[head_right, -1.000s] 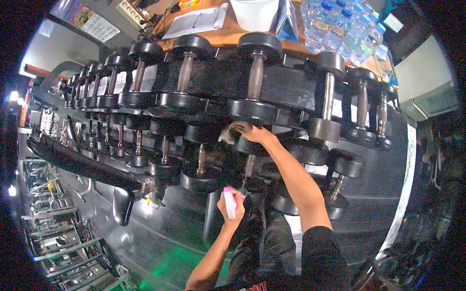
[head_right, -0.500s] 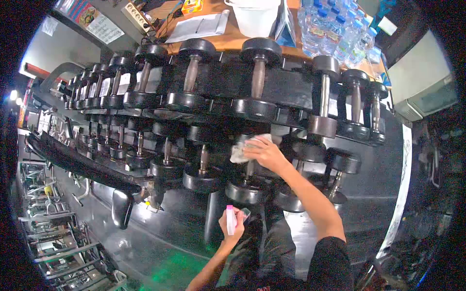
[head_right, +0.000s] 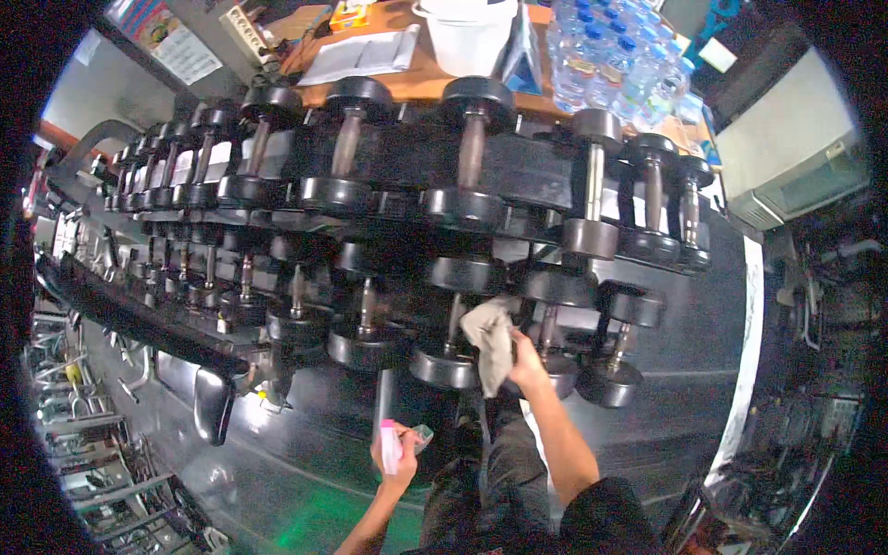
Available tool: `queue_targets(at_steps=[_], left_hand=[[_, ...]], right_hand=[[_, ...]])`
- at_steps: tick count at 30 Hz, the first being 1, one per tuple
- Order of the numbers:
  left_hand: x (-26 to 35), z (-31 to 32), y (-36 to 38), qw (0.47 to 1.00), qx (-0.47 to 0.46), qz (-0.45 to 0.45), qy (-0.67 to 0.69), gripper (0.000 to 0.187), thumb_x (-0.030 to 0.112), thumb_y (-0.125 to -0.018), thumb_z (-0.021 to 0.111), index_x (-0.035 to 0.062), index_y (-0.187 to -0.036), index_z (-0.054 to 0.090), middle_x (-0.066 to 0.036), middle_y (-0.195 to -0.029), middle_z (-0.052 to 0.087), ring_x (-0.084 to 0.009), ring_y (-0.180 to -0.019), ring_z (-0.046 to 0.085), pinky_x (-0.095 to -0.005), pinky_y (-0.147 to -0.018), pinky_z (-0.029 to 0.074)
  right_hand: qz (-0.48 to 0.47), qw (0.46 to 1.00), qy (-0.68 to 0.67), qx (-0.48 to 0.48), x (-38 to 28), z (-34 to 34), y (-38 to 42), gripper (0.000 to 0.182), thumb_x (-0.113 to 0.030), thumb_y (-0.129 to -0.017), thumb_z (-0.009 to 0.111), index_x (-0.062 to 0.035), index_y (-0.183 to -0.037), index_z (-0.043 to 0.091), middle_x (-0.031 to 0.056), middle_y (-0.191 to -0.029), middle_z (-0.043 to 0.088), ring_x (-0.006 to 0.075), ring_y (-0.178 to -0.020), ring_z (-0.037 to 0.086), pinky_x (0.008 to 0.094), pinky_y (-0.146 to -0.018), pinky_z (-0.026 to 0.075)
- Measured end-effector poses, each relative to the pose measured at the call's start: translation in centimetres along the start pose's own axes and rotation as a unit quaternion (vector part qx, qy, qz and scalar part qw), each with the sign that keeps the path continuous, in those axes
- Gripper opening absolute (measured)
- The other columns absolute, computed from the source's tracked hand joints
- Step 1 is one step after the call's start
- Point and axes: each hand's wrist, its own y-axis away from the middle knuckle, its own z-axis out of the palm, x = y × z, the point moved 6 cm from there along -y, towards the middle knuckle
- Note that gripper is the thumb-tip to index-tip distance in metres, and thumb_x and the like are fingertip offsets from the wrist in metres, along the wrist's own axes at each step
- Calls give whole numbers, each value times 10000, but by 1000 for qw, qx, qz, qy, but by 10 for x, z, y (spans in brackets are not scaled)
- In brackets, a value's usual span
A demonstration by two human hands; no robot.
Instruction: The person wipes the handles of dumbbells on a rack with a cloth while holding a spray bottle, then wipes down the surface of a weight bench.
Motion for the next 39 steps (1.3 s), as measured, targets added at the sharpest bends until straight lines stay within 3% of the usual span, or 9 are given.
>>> queue_targets(at_steps=[8, 20, 24, 26, 28, 32, 34, 36, 39], left_hand=[[0, 19, 24, 970, 33, -104, 217, 91, -1, -874, 597, 6, -897, 509, -93, -741, 614, -178, -679, 653, -291, -630, 521], [-11, 10, 30, 990, 45, -59, 121, 78, -24, -890, 558, 3, -905, 486, -115, -730, 612, -209, -672, 642, -337, -649, 530], [-1, 3, 14, 991, 75, -44, 106, 79, -30, -897, 531, 27, -883, 479, -109, -695, 610, -235, -650, 630, -347, -646, 523], [14, -2, 5, 982, 77, -40, 166, 77, -21, -900, 527, 33, -889, 474, -126, -730, 624, -246, -652, 629, -352, -653, 524], [16, -5, 2, 989, 62, -24, 129, 43, 5, -896, 541, 23, -868, 514, -141, -778, 635, -240, -673, 634, -346, -666, 522], [27, -3, 0, 990, 35, -65, 118, 47, 52, -916, 538, 9, -899, 529, -146, -856, 649, -220, -817, 647, -333, -763, 504], [29, -6, 2, 992, 20, -46, 118, 21, 33, -909, 534, 13, -903, 529, -190, -1014, 629, -222, -791, 658, -346, -755, 516], [25, -6, 6, 987, 33, -43, 151, 36, 44, -910, 542, 10, -907, 529, -203, -1033, 619, -229, -776, 662, -351, -739, 526], [15, -8, 13, 990, 23, -37, 131, 49, 48, -914, 540, 4, -928, 524, -205, -1091, 600, -234, -754, 667, -358, -731, 531]], right_hand=[[-135, 984, -118, -23, -18, 22, -119, 304, -288, -974, 414, -69, -1097, 585, 110, -1081, 653, 284, -990, 621, 445, -922, 483], [-174, 967, -183, -31, 38, 89, -8, 332, -172, -967, 400, -72, -1265, 506, 91, -1177, 605, 247, -1084, 584, 403, -1001, 449], [-74, 985, 117, -107, 80, 121, -29, 302, -123, -930, 435, -58, -1203, 545, 88, -1117, 634, 231, -1020, 613, 390, -895, 504], [71, 997, 14, -39, 95, 107, -72, 288, -148, -946, 404, -38, -1165, 556, 104, -1100, 645, 242, -1014, 623, 389, -908, 501], [-9, 991, 5, -133, 88, 107, -113, 306, -165, -944, 376, -2, -1097, 584, 142, -1086, 650, 274, -1030, 620, 414, -943, 490], [-41, 992, -109, 43, 83, 107, -157, 321, -179, -956, 384, -5, -1143, 579, 135, -1111, 641, 263, -1072, 593, 402, -984, 463], [-69, 982, -156, -86, 65, 115, -156, 309, -123, -896, 488, 25, -1151, 581, 149, -1112, 644, 249, -1056, 612, 378, -968, 475], [-259, 854, 444, -80, 45, 109, -113, 310, -92, -933, 377, 21, -1153, 564, 166, -1162, 616, 275, -1086, 594, 381, -968, 488], [-259, 914, 260, -170, 23, 87, -62, 300, -59, -912, 404, 20, -1158, 557, 154, -1145, 613, 235, -1061, 603, 346, -942, 503]])
